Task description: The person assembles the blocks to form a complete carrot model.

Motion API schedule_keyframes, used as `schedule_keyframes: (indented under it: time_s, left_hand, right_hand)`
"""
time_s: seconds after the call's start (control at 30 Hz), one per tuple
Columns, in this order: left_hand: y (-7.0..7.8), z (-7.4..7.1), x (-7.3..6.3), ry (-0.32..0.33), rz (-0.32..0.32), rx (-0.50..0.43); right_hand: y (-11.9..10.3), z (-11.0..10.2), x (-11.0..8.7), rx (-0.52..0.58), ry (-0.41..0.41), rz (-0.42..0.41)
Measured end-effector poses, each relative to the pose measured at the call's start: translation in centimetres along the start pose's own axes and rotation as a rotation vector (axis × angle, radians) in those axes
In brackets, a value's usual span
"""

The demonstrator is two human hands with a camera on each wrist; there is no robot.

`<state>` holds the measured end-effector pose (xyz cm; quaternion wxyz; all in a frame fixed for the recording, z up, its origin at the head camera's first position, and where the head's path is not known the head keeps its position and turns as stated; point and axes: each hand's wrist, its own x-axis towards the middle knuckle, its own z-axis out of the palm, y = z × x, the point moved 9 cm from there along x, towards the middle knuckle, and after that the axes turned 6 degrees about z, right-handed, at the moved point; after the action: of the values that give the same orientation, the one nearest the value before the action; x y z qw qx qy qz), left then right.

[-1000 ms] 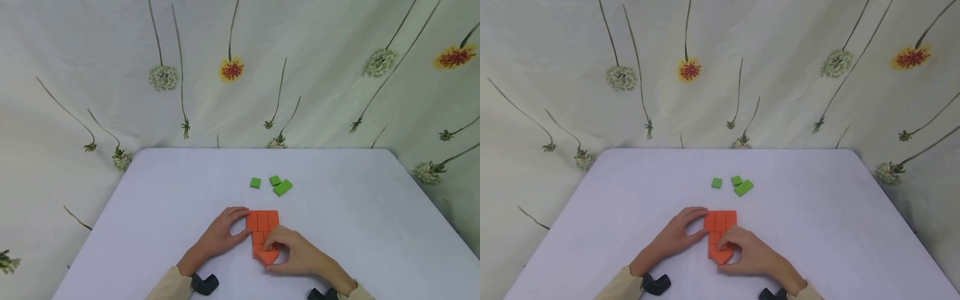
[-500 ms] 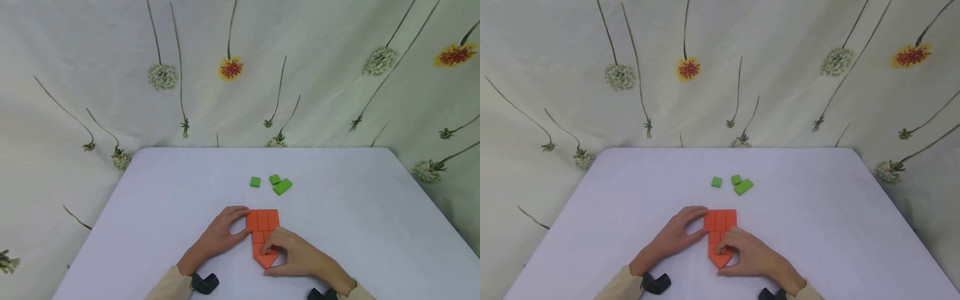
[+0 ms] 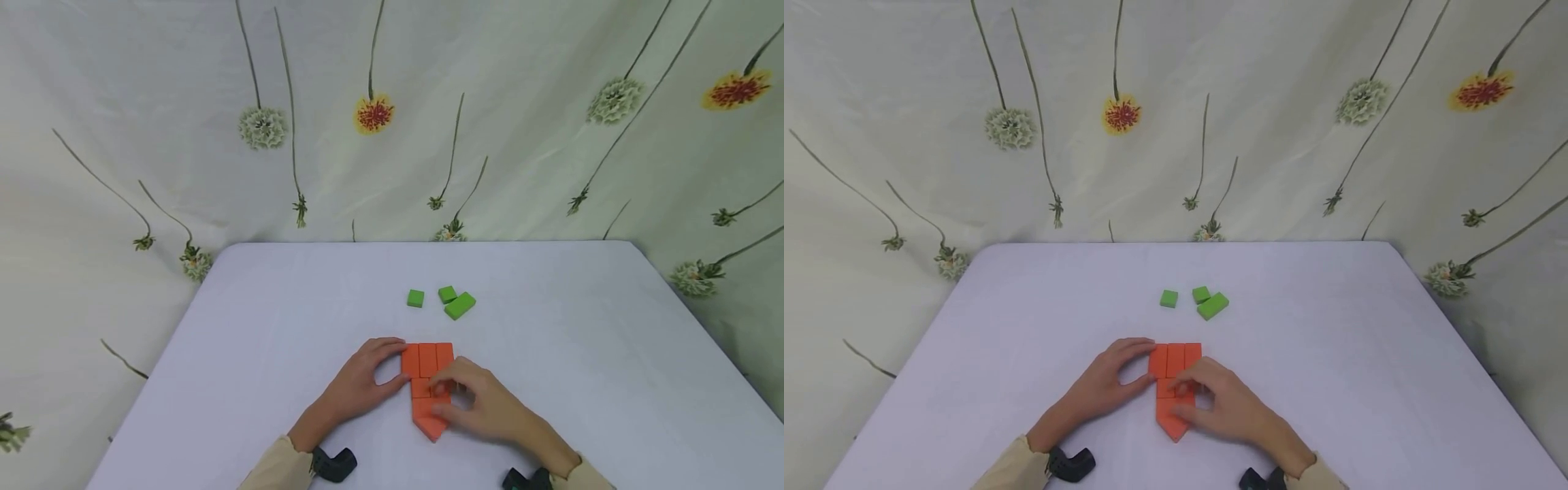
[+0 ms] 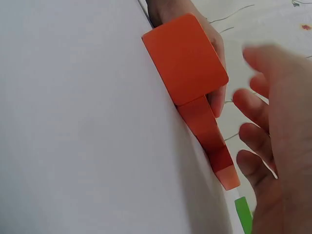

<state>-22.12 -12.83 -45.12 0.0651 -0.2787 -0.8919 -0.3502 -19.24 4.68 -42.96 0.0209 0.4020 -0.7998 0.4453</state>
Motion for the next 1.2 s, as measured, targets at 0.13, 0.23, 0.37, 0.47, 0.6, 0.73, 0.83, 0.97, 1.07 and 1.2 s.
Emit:
schedule_keyframes:
  time_s: [0.13, 0.23, 0.37, 0.47, 0.6, 0.73, 0.83, 0.97, 1.07, 1.2]
  left_hand:
    - [-0.1, 0.0, 0.0, 0.004, -0.007, -0.006]
    - [-0.2, 0.1, 0.0, 0.003, -0.006, -0.008]
    - [-0.3, 0.1, 0.0, -0.004, -0.007, -0.007]
    - [-0.4, 0.1, 0.0, -0.005, -0.012, -0.007]
    - [-0.5, 0.2, -0.1, -0.011, -0.026, -0.002]
    - [-0.5, 0.4, -0.1, -0.017, -0.031, -0.012]
    - [-0.4, 0.5, -0.2, -0.016, -0.026, -0.014]
    - [-0.3, 0.4, -0.2, -0.013, -0.013, 0.007]
    - [-0.2, 0.3, -0.2, -0.009, -0.008, 0.010]
    - [-0.2, 0.2, -0.2, -0.007, -0.013, 0.003]
  right_hand:
    - [0.9, -1.3, 0.2, -0.020, 0.109, 0.049]
    - [1.4, -2.0, 0.3, -0.051, 0.153, 0.085]
    - [2.1, -2.8, 0.7, -0.103, 0.189, 0.131]
    - [2.6, -3.5, 1.0, -0.141, 0.214, 0.150]
    - [3.2, -4.4, 1.6, -0.184, 0.244, 0.153]
    - [3.9, -5.3, 2.3, -0.219, 0.271, 0.173]
    - [4.8, -5.8, 3.0, -0.240, 0.282, 0.212]
    - [6.0, -6.4, 3.7, -0.254, 0.293, 0.252]
    - [6.6, -6.7, 4.2, -0.256, 0.308, 0.261]
    - [7.7, -7.0, 4.8, -0.261, 0.318, 0.292]
